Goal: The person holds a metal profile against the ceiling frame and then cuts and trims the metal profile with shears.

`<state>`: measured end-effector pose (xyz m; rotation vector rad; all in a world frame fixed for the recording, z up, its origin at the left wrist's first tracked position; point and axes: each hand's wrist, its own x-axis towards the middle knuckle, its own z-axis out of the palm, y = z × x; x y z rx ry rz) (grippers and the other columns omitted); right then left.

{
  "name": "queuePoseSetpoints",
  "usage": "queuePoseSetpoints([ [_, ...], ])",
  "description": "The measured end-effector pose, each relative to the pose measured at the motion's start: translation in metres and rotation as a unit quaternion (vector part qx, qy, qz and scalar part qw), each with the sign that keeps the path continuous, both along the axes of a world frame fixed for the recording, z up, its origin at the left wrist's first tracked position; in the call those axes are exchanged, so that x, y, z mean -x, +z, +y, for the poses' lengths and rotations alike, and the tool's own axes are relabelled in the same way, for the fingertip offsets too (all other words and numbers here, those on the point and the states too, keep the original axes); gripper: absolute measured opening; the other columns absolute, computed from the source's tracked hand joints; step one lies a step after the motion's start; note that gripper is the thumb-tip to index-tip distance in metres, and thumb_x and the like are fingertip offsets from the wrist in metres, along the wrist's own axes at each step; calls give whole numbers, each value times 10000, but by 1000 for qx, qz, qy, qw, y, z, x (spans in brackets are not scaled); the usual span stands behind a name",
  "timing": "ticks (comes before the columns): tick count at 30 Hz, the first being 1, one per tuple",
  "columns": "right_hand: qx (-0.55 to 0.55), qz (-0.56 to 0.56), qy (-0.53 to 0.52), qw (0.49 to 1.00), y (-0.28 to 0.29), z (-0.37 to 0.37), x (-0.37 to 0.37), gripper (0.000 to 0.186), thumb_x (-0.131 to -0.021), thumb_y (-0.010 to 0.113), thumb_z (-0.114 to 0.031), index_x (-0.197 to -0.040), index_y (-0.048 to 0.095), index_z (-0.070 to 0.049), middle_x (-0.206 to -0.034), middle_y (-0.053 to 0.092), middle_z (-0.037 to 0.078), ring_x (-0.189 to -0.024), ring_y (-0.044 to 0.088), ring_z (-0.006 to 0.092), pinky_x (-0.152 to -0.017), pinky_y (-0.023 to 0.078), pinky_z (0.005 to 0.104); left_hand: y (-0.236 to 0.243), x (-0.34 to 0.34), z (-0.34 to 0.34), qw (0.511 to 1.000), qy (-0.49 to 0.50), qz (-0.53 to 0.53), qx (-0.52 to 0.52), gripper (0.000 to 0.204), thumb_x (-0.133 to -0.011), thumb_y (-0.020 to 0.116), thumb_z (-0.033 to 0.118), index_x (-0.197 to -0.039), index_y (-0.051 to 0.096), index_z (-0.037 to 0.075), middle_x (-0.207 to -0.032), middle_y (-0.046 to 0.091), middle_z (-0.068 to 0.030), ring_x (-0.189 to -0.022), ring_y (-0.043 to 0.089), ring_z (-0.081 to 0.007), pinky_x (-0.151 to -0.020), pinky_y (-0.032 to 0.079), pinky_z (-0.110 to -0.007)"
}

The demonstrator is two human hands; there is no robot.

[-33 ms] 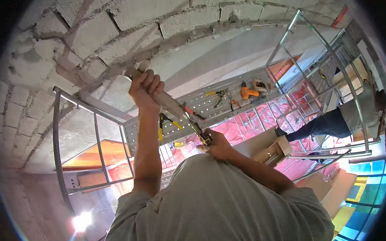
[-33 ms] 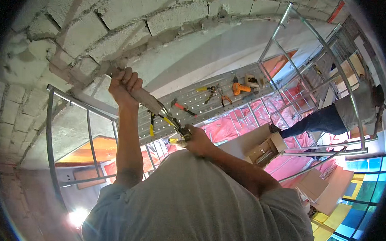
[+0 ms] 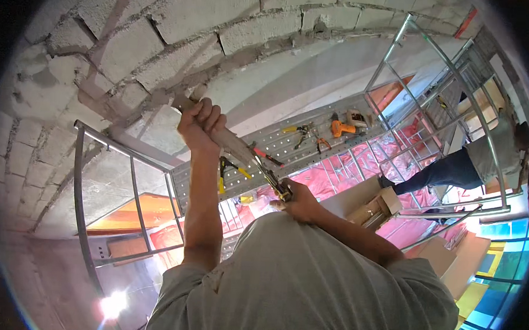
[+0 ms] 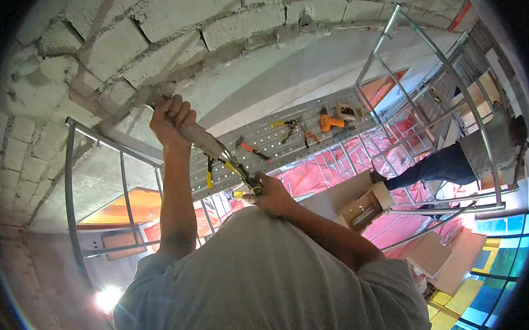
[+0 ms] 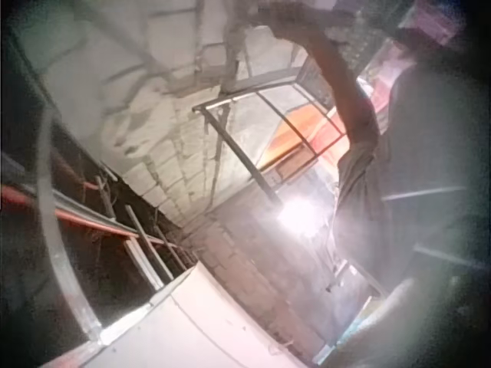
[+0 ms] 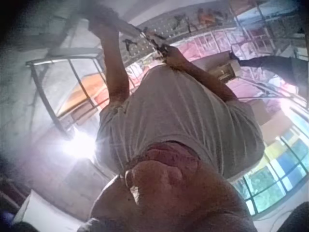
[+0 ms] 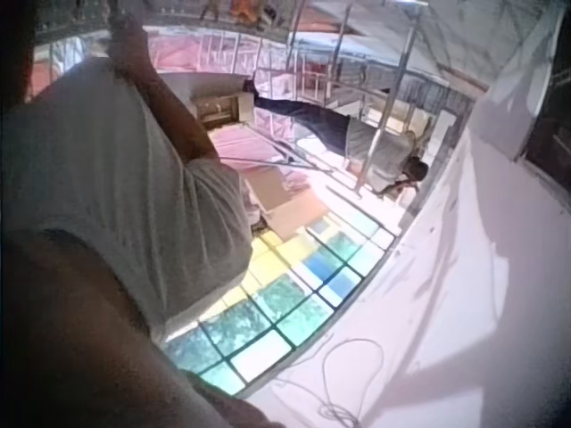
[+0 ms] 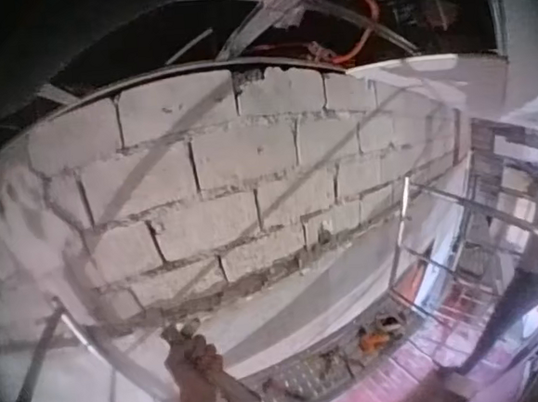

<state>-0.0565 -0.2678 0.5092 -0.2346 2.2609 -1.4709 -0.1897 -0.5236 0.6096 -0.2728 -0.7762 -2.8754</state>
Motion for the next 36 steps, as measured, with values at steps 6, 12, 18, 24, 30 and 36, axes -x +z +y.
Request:
queuePoseSetpoints([
  [6,45,-24,13,999,9,2,-1,451,-872,837,-363,-1067,581,-48,-839,606,62,-797,561,163,-741,468,341,-2,-6,2,1000,4,7,15,172,-920,577,152,-1071,635,94,-651,271,58,-501,248,-69,-442,250,-244],
  [12,23,-2,13,1000,20,5,-5,576,-915,793,-396,-1284,563,-19,-945,635,91,-881,599,190,-814,491,357,-14,-5,-1,999,-25,39,-14,184,-925,569,143,-1082,641,82,-641,259,62,-503,243,-63,-443,246,-242],
  [18,-1,-66,57,996,18,7,-4,720,-944,742,-419,-1476,454,-28,-1199,682,262,-1131,679,353,-978,515,426,-19,-7,8,999,13,-6,44,245,-929,576,123,-1162,622,63,-651,282,52,-504,257,-66,-446,246,-240],
  [24,9,-83,66,994,2,9,-7,772,-914,782,-363,-1499,423,-10,-1274,661,237,-1175,653,334,-1013,495,411,-22,-8,11,997,38,-54,49,294,-906,573,130,-1169,669,40,-636,264,64,-505,225,-70,-456,229,-249],
  [30,62,-72,52,994,-7,21,-10,733,-831,877,-308,-1396,519,-9,-1134,627,91,-1058,584,211,-969,465,346,-39,-7,11,998,-13,-48,-36,288,-891,596,126,-1156,667,38,-628,269,67,-492,226,-61,-436,224,-234],
  [36,69,-180,45,980,10,20,-5,807,-838,850,-341,-1460,485,22,-1341,640,206,-1254,592,298,-1092,429,393,-24,-13,23,998,46,-35,-11,300,-895,593,135,-1167,667,31,-637,278,65,-487,228,-56,-426,228,-224],
])
